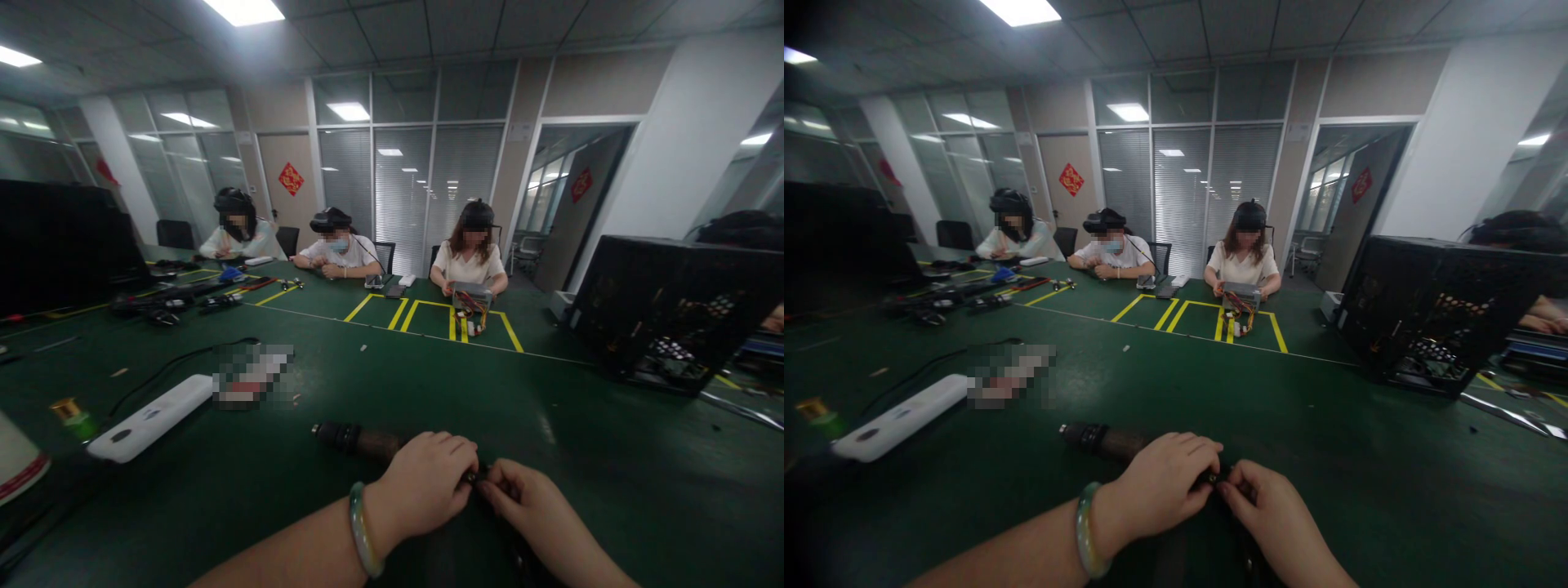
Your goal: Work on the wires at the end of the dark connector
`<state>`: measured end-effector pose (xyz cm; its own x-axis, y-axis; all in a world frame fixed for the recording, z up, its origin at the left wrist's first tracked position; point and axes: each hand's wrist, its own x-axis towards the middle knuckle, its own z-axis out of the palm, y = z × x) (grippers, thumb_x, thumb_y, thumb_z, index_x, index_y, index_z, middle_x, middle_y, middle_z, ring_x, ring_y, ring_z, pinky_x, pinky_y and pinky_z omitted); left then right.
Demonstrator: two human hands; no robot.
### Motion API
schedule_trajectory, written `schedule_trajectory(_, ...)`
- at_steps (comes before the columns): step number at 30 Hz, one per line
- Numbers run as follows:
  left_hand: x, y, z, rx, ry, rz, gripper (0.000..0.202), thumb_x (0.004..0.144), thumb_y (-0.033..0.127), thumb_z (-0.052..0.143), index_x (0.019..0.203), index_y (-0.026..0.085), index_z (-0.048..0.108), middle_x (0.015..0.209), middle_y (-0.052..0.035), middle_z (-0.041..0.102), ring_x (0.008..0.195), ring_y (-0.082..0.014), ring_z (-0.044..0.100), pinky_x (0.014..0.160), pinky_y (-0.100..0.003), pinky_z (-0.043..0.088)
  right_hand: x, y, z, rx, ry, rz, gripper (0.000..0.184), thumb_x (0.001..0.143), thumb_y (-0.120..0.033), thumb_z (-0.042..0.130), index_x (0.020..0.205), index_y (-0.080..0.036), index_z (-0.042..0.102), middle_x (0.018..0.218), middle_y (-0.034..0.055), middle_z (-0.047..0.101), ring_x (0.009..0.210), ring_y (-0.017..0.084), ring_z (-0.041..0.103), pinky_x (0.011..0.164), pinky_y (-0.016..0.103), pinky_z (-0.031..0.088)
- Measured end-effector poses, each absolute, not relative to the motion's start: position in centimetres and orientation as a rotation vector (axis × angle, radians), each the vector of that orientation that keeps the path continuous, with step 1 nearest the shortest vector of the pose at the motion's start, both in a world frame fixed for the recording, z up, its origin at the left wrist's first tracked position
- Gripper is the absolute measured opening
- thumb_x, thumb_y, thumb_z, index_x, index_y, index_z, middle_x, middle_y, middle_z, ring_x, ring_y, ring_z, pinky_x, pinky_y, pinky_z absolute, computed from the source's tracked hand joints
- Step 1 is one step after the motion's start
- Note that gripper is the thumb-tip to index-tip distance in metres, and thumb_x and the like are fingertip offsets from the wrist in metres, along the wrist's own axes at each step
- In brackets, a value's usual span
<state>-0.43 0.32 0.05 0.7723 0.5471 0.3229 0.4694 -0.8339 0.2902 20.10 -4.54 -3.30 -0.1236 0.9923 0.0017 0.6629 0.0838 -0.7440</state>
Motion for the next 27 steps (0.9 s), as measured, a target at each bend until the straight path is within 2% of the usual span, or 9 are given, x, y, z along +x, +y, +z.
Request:
schedule_trajectory(3, -0.44, 0.21, 0.15, 2.740, 0.846, 0.609, 0.021, 0.080, 0.024, 0.067, 0.097, 0.020, 0.056, 0.110, -0.0033, 0.064, 0.101, -0.0216, 0.060, 0.091, -0.036, 0.046, 20.07, -4.60, -3.19, -1.631, -1.845, 0.806, 0.021, 0.091, -0.032, 0.056, 0.075, -0.019, 0.060, 0.069, -0.0023, 0.059, 0.064, 0.015, 0.054, 0.055, 0.020, 0.035)
schedule_trajectory(8, -0.49, 0.22, 0.22, 2.772, 0.811, 0.589, 0.010, 0.085, 0.022, 0.062, 0.094, 0.020, 0.058, 0.106, -0.0039, 0.065, 0.099, -0.0217, 0.061, 0.088, -0.035, 0.046, 20.12, -4.57, -3.18, -1.633, -1.862, 0.797, 0.020, 0.091, -0.031, 0.056, 0.075, -0.019, 0.060, 0.069, -0.0026, 0.060, 0.064, 0.015, 0.055, 0.055, 0.021, 0.035)
schedule_trajectory(13, -0.53, 0.30, 0.20, 2.797, 0.787, 0.571, 0.008, 0.086, 0.022, 0.061, 0.093, 0.020, 0.058, 0.106, -0.0037, 0.065, 0.099, -0.0221, 0.061, 0.087, -0.036, 0.045, 20.20, -4.54, -3.29, -1.624, -1.853, 0.820, 0.020, 0.091, -0.031, 0.056, 0.076, -0.020, 0.061, 0.069, -0.0026, 0.060, 0.064, 0.015, 0.054, 0.054, 0.020, 0.035)
schedule_trajectory(19, -0.52, 0.25, 0.20, 2.752, 0.858, 0.578, 0.021, 0.085, 0.025, 0.064, 0.104, 0.021, 0.056, 0.104, -0.0023, 0.065, 0.096, -0.0209, 0.061, 0.086, -0.034, 0.046, 20.12, -4.64, -3.20, -1.628, -1.844, 0.814, 0.020, 0.091, -0.031, 0.057, 0.075, -0.019, 0.060, 0.067, -0.0031, 0.058, 0.063, 0.015, 0.054, 0.054, 0.020, 0.035)
schedule_trajectory(23, -0.49, 0.40, -0.05, 2.784, 0.804, 0.580, 0.008, 0.087, 0.021, 0.061, 0.095, 0.020, 0.057, 0.103, -0.0022, 0.065, 0.097, -0.0207, 0.061, 0.086, -0.034, 0.045, 20.02, -4.70, -3.01, -1.633, -1.856, 0.802, 0.021, 0.091, -0.032, 0.056, 0.075, -0.019, 0.060, 0.068, -0.0028, 0.059, 0.064, 0.015, 0.054, 0.055, 0.020, 0.035)
schedule_trajectory(27, -0.50, 0.49, -0.21, 2.797, 0.750, 0.597, 0.007, 0.088, 0.019, 0.060, 0.094, 0.021, 0.057, 0.105, -0.0009, 0.065, 0.098, -0.0201, 0.061, 0.088, -0.034, 0.044, 20.02, -4.65, -3.04, -1.625, -1.863, 0.794, 0.021, 0.092, -0.033, 0.056, 0.076, -0.020, 0.061, 0.069, -0.0025, 0.060, 0.064, 0.016, 0.055, 0.055, 0.021, 0.035)
